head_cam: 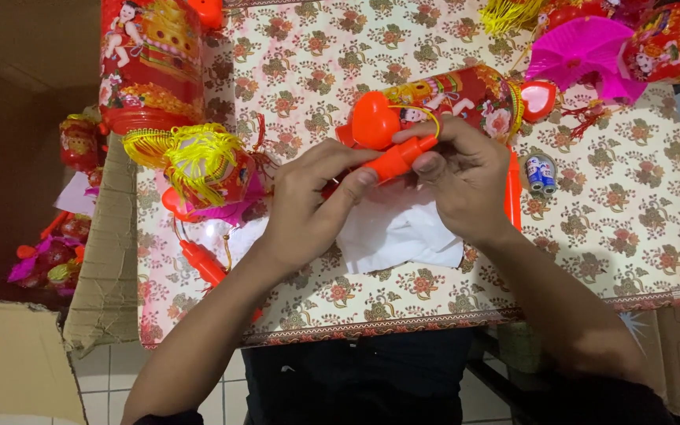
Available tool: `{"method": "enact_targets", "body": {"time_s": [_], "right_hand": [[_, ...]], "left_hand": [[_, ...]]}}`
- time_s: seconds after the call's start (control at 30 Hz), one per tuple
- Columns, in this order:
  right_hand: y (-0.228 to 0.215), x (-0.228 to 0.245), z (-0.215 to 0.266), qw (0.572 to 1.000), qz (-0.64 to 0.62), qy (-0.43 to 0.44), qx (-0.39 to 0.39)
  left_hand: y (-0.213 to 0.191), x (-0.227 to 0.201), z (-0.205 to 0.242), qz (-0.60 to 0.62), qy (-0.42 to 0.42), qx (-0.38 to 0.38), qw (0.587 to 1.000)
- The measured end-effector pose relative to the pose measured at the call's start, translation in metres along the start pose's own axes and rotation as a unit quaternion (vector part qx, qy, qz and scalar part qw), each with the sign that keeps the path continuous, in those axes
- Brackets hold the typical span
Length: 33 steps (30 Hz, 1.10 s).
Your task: Assembling decorative plastic lanterns by attaching handles and wiping them clean.
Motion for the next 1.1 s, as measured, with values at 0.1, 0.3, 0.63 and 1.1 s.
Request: {"method": "enact_targets", "body": {"time_s": [0.1,0.3,0.63,1.1], "right_hand": [[0.005,0.006,-0.001,1.000,-0.011,0.021,0.007],[0.002,0.006,-0.002,1.000,-0.011,0.022,0.000],[0.000,-0.002,-0.002,1.000,-0.014,0.017,0.020],[-0.007,-0.010,0.000,0.997,-0.045,0.059,0.005]], "left_hand": [[0.001,-0.001,0.000,0.067,-0.047,0.000,0.997],[0.002,0.003,0.001,0.083,-0.048,0.022,0.995],[0.008,0.004,0.003,0.099,-0.064,0.062,0.991],[-0.006,-0.024,0.003,-0.209,0.193,-0.071,0.956]]}}
Point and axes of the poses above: each hand's wrist, its own z-axis away from the middle knuckle, its own y-axis out of the palm, x = y × z, the point moved 4 cm from there along -z, towards the middle knuckle, and after that the axes turned 5 degrees about -x, right-handed, at the moved point
